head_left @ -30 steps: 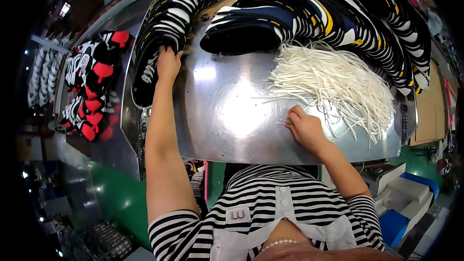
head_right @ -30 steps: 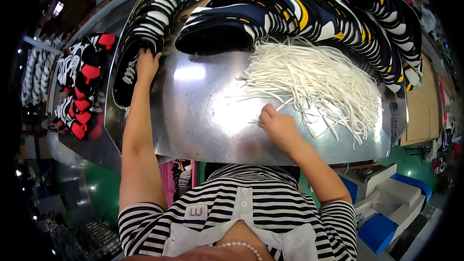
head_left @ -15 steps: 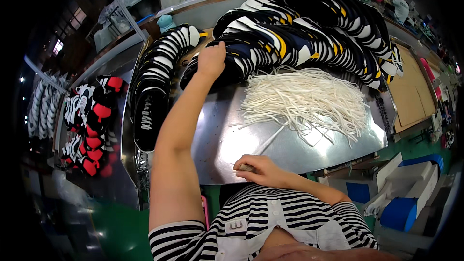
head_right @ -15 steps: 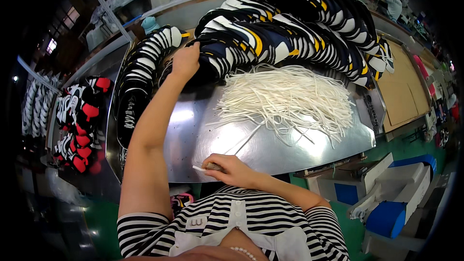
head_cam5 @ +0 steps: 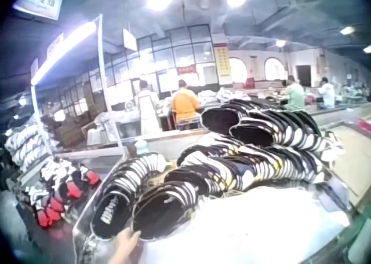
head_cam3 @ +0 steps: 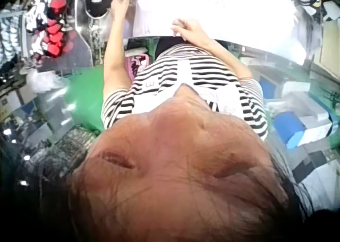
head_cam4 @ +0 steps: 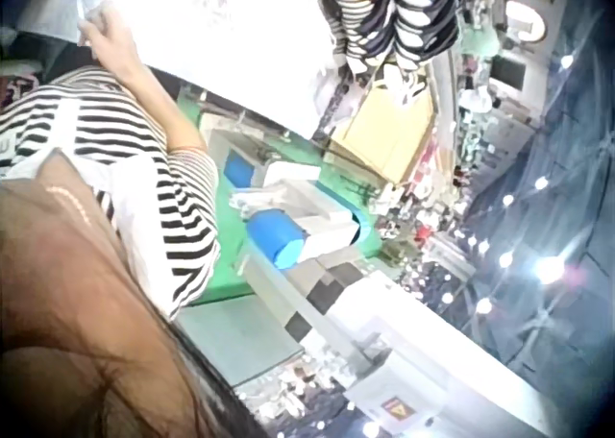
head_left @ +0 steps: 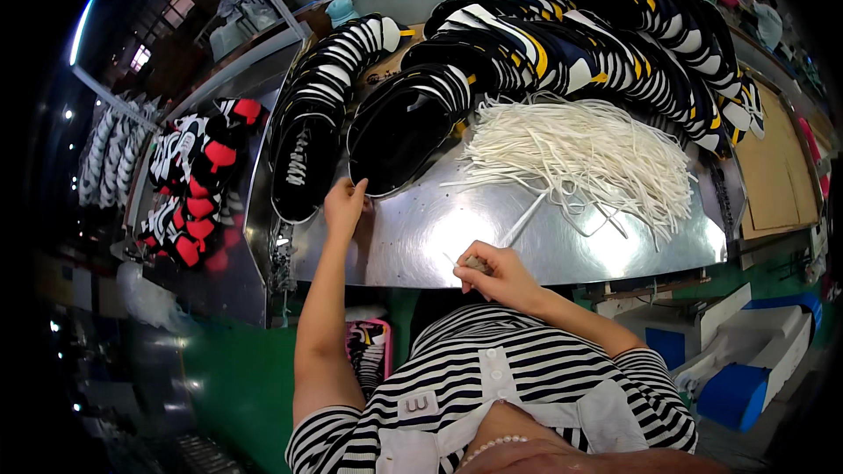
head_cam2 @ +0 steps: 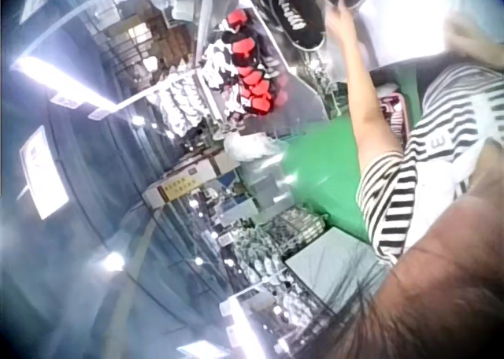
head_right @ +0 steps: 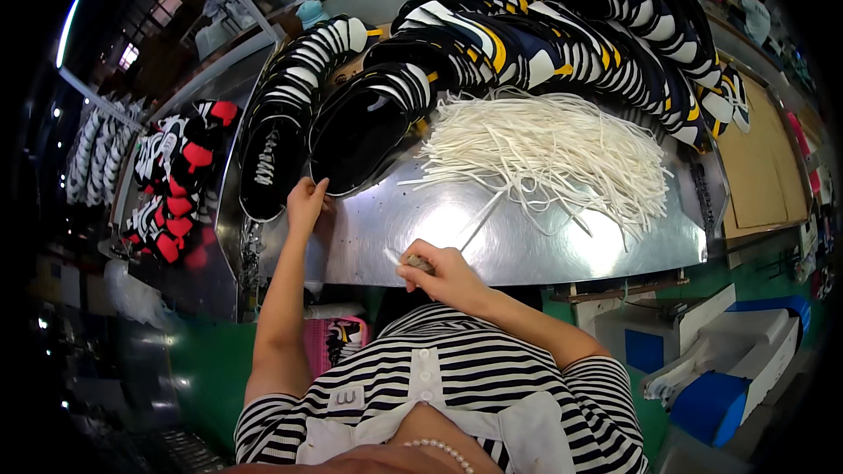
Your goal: The person picks a sneaker from a pile and threads a shoelace through the eyelets by hand, pulling the lace ends through each hole.
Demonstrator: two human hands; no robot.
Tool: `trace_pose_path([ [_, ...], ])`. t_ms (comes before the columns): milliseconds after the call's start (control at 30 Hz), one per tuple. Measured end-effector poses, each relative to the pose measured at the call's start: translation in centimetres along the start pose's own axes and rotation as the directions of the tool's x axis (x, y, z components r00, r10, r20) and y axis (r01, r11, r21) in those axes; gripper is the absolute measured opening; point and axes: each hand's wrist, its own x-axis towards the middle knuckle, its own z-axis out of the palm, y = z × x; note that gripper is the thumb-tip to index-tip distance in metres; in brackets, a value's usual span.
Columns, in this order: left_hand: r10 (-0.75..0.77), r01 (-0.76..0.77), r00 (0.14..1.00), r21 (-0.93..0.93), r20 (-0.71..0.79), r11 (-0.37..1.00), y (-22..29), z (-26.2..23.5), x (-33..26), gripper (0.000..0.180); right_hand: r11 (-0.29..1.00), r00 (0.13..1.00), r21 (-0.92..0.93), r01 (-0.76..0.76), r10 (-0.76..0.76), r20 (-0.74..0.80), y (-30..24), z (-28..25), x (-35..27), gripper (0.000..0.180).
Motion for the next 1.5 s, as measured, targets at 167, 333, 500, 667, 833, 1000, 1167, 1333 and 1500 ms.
trace_pose_path([
  [167,0.397,-0.395,0.776,0.112,-0.491,0.912,5.0,-2.8,-2.4,0.015,0.959,0.996,0.284,0.012,-0.038,0.084,-2.8,0.8,-1.0,0.013],
  [333,0.793,-0.787,0.373,0.289,-0.482,0.546,10.8,-5.2,-11.4,0.017,0.784,0.876,0.613,0.097,-0.36,0.321,-7.7,2.5,-2.2,0.018],
  [500,0.593,-0.393,0.8,-0.664,0.094,0.636,7.1,6.6,-20.8,0.015,0.846,0.877,0.528,-0.069,-0.201,0.437,-9.6,1.7,-2.9,0.011],
  [667,0.841,-0.845,0.535,-0.076,-0.081,0.53,10.1,1.7,-16.1,0.014,0.868,0.94,0.457,0.196,-0.034,-0.34,-2.4,-5.6,-5.4,0.009],
  [833,0.582,-0.646,0.758,0.211,0.295,0.733,7.2,-0.8,-8.9,0.031,0.853,0.955,0.522,0.011,0.145,-0.257,1.2,-2.3,0.0,0.015],
  [1000,-0.058,0.131,0.522,-0.013,0.851,0.991,8.9,-0.5,-6.2,0.073,0.908,0.935,0.417,0.043,0.11,-0.337,4.0,-1.8,4.7,0.016],
  [1167,0.148,0.615,0.333,-0.334,0.931,0.714,8.5,2.7,-7.2,0.084,0.935,0.911,0.347,0.075,0.077,-0.406,4.0,-1.6,5.8,0.015],
  [1333,0.337,0.7,0.435,-0.549,0.835,0.457,10.2,3.3,-10.1,0.056,0.921,0.916,0.349,0.172,-0.018,-0.402,2.0,-2.2,4.1,0.014],
  [1500,0.127,0.547,0.766,-0.743,0.63,0.386,10.8,3.4,-13.2,0.039,0.945,0.938,0.316,0.084,0.032,-0.346,1.0,-1.9,2.4,0.013],
])
